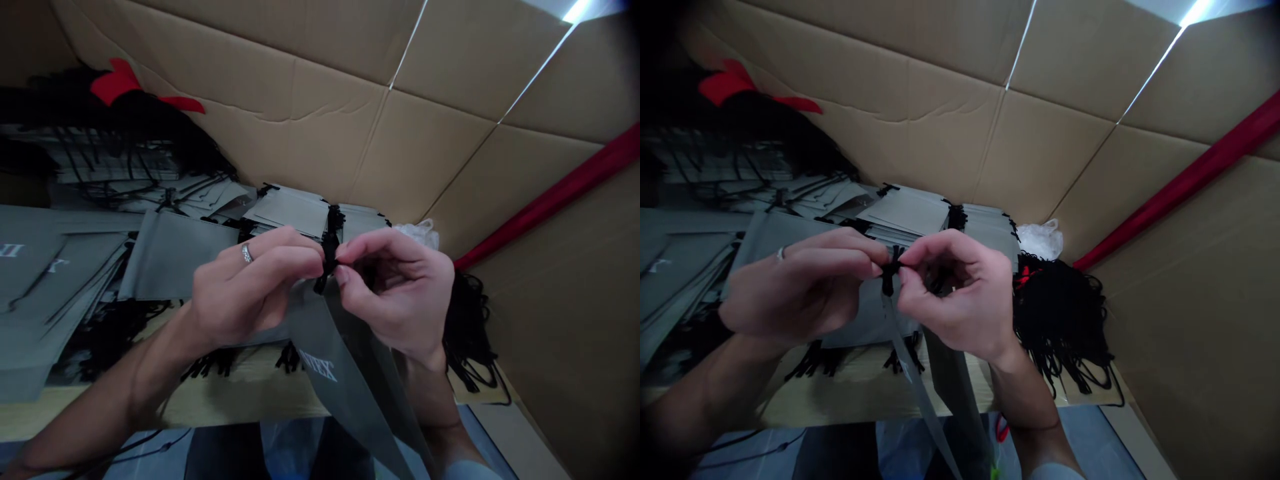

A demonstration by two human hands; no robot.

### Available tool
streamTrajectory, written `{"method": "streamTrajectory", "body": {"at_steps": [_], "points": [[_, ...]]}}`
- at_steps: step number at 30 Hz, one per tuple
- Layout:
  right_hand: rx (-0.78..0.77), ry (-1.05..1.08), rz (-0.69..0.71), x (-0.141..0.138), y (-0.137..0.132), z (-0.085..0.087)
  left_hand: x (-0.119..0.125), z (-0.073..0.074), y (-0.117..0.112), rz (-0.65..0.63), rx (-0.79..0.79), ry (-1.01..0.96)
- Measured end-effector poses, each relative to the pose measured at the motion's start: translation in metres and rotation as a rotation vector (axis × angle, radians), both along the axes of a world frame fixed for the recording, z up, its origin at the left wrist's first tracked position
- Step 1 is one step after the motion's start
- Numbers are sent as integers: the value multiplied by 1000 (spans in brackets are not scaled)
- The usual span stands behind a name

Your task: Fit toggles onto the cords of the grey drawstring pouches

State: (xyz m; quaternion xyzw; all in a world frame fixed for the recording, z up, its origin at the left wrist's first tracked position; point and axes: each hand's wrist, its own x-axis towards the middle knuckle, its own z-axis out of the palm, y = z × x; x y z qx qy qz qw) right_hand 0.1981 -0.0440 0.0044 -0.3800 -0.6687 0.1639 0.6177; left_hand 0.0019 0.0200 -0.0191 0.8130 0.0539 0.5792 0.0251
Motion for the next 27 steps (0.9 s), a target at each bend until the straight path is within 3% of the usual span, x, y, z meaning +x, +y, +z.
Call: {"method": "streamTrajectory", "body": {"at_steps": [5,8,12,15,17,20,23,27], "points": [[60,29,-66,-5,2,-3,5,-2,3,-80,-117,-118],[99,5,-158,-5,1,-5,8,-6,6,-130,-217,-93],[124,-33,-163,-5,-2,-7,9,-9,5,-91,-93,-118],[142,-28,-164,-5,-2,-8,10,-5,1,-140,-322,-89],[163,-33,-185,-5,-1,-9,10,2,0,-210,-490,32],[166,-85,-193,1,0,-9,5,12,1,-294,-616,223],[157,-159,-128,14,2,-2,-1,18,2,-285,-589,269],[185,-339,131,33,10,6,-6,22,-1,-250,-460,308]]}}
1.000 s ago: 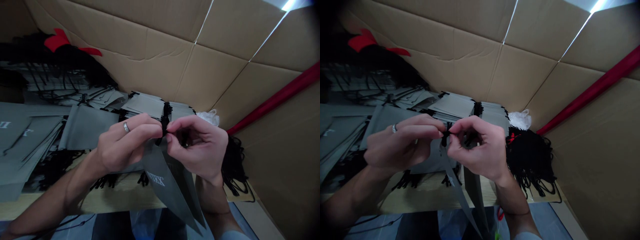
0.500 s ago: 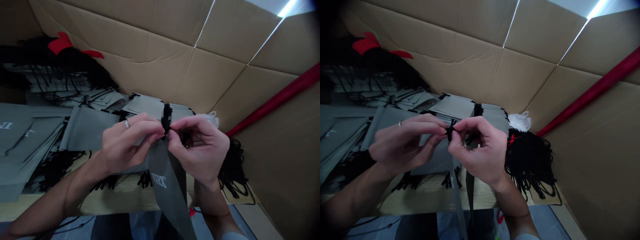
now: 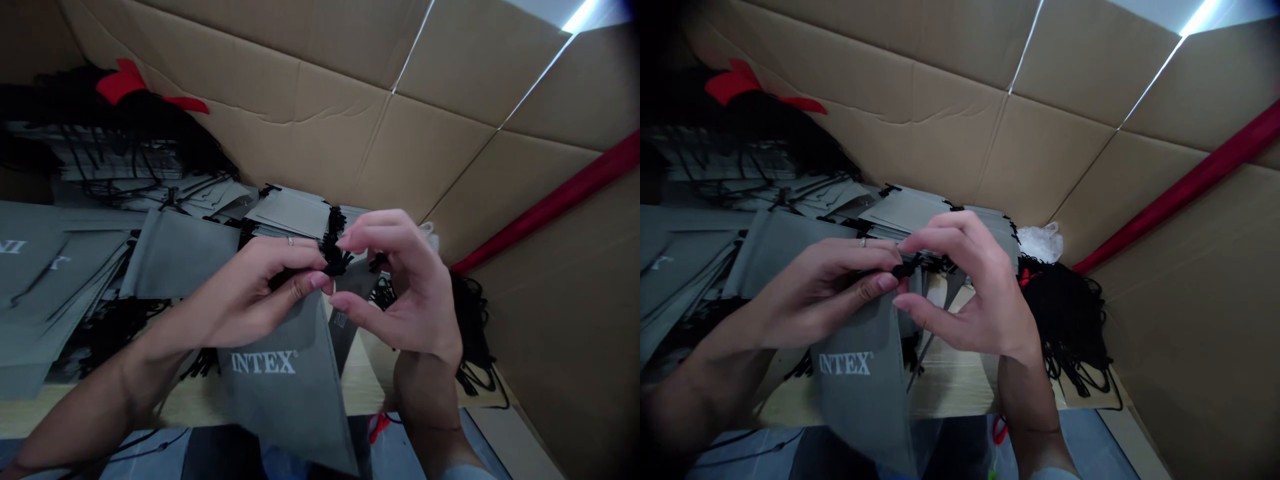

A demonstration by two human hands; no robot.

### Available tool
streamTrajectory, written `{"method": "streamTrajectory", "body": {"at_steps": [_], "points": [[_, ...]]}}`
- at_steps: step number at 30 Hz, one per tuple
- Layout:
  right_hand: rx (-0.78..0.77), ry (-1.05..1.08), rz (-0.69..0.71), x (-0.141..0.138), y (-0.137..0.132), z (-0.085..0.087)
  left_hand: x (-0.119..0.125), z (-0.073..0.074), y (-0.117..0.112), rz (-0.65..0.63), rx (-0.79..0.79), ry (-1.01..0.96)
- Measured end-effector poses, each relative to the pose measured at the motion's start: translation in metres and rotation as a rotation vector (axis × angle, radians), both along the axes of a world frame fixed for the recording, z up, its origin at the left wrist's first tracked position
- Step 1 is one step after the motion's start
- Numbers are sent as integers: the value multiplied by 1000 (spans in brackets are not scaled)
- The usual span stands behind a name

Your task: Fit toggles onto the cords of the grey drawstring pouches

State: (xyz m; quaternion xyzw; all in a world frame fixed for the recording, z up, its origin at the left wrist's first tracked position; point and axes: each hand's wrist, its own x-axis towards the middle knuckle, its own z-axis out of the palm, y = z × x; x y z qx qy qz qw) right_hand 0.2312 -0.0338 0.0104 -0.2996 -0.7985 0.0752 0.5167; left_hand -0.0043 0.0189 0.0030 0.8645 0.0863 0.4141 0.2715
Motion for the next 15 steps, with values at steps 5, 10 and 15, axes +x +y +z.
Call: {"method": "streamTrajectory", "body": {"at_steps": [5,10,15], "points": [[-10,-109,249,9,12,-4,-3,0,-6,5,39,47],[-107,-111,248,6,10,-7,-6,1,-6,-15,84,51],[-125,-44,276,2,7,-8,-14,6,-6,-80,158,87]]}}
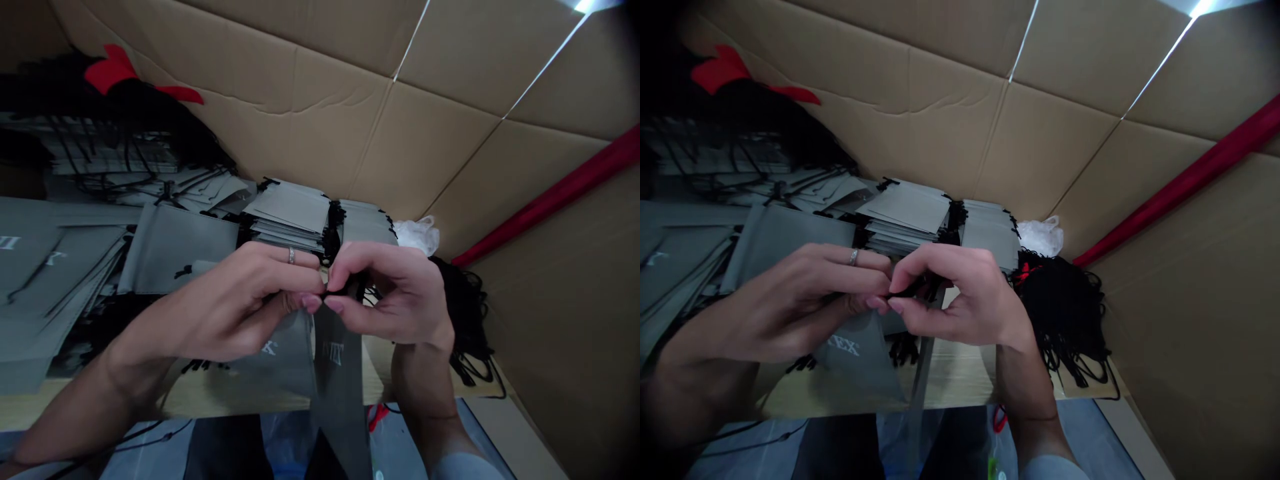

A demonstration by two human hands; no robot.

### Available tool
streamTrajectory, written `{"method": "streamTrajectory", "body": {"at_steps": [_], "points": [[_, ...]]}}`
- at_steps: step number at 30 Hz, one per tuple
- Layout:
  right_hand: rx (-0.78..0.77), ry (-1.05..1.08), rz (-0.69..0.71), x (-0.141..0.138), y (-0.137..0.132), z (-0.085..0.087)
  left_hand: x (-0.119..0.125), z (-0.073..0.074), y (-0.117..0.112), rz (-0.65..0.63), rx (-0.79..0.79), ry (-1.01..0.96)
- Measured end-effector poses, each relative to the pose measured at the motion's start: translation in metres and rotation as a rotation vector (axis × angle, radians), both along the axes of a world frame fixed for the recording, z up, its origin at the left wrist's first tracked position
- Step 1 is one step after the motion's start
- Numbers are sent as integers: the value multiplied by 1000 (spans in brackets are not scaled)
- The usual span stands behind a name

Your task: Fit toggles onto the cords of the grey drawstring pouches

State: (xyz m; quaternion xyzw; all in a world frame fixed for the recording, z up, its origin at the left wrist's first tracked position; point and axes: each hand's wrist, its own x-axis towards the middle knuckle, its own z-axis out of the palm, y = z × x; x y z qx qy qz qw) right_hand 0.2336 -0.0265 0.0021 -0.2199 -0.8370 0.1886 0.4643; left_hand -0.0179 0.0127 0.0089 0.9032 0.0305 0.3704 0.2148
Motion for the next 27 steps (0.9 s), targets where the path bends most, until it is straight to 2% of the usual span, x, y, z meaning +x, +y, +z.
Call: {"method": "streamTrajectory", "body": {"at_steps": [3,5,11,17,22,27], "points": [[-39,39,77,-2,0,-4,-5,2,2,-131,18,41],[-50,71,95,-3,0,-6,-7,2,3,-155,-8,43],[-28,71,2,1,-3,-2,-1,2,-2,75,-46,80],[-104,76,-104,6,-11,2,-1,3,-3,105,-47,94],[-112,75,-137,5,-13,4,-2,7,-4,113,-63,99],[-103,102,-155,1,-14,6,-2,3,-4,100,-47,101]]}}
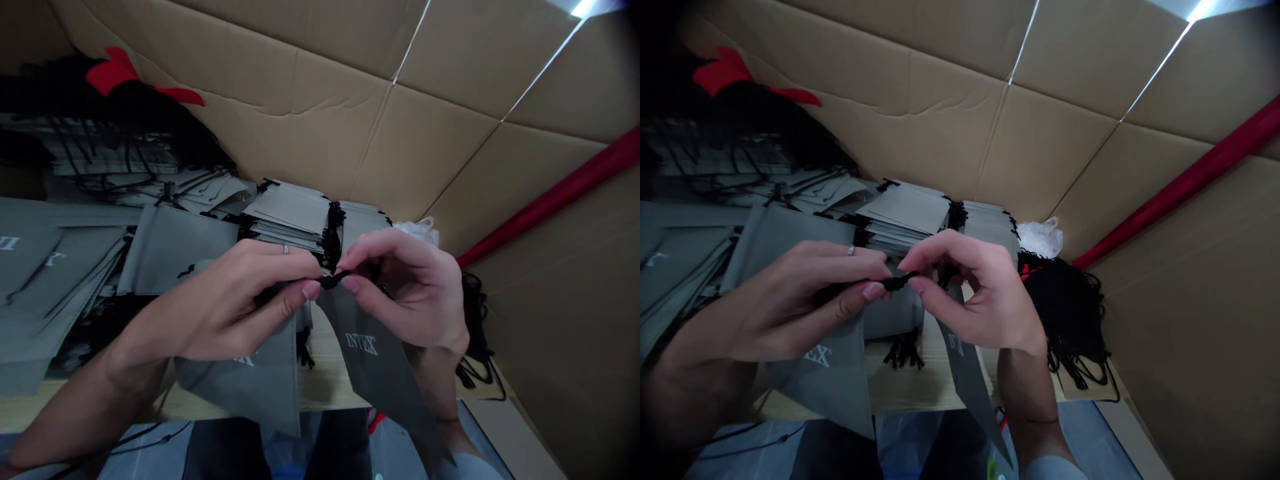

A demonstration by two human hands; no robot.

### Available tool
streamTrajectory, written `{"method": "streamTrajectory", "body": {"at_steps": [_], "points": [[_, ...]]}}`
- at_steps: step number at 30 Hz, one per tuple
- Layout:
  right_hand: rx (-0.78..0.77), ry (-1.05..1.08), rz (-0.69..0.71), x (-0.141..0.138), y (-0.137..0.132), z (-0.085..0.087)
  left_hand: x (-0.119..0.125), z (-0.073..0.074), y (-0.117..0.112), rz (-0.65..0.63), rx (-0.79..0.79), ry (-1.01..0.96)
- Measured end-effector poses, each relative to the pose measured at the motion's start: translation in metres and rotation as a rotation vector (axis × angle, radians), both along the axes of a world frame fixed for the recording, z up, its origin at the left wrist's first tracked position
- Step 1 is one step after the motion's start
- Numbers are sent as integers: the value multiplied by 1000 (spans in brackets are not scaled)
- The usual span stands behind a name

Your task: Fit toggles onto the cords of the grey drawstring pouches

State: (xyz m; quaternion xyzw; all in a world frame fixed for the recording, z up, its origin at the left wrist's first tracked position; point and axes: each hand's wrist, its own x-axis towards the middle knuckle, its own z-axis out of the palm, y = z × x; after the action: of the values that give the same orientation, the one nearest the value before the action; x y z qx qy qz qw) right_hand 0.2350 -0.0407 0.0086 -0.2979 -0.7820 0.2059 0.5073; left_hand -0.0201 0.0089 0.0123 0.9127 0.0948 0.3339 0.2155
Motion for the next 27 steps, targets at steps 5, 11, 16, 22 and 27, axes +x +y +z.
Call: {"method": "streamTrajectory", "body": {"at_steps": [5,11,16,22,27], "points": [[-7,6,-10,-1,0,-2,0,-4,2,-14,34,-13],[-6,14,-21,3,-2,-3,0,2,1,-13,4,36],[25,-78,67,2,4,-1,2,-2,3,-14,-8,1],[105,-87,176,-3,16,-5,4,-7,3,8,36,-8],[50,-11,214,0,17,-10,3,-4,1,-49,21,-73]]}}
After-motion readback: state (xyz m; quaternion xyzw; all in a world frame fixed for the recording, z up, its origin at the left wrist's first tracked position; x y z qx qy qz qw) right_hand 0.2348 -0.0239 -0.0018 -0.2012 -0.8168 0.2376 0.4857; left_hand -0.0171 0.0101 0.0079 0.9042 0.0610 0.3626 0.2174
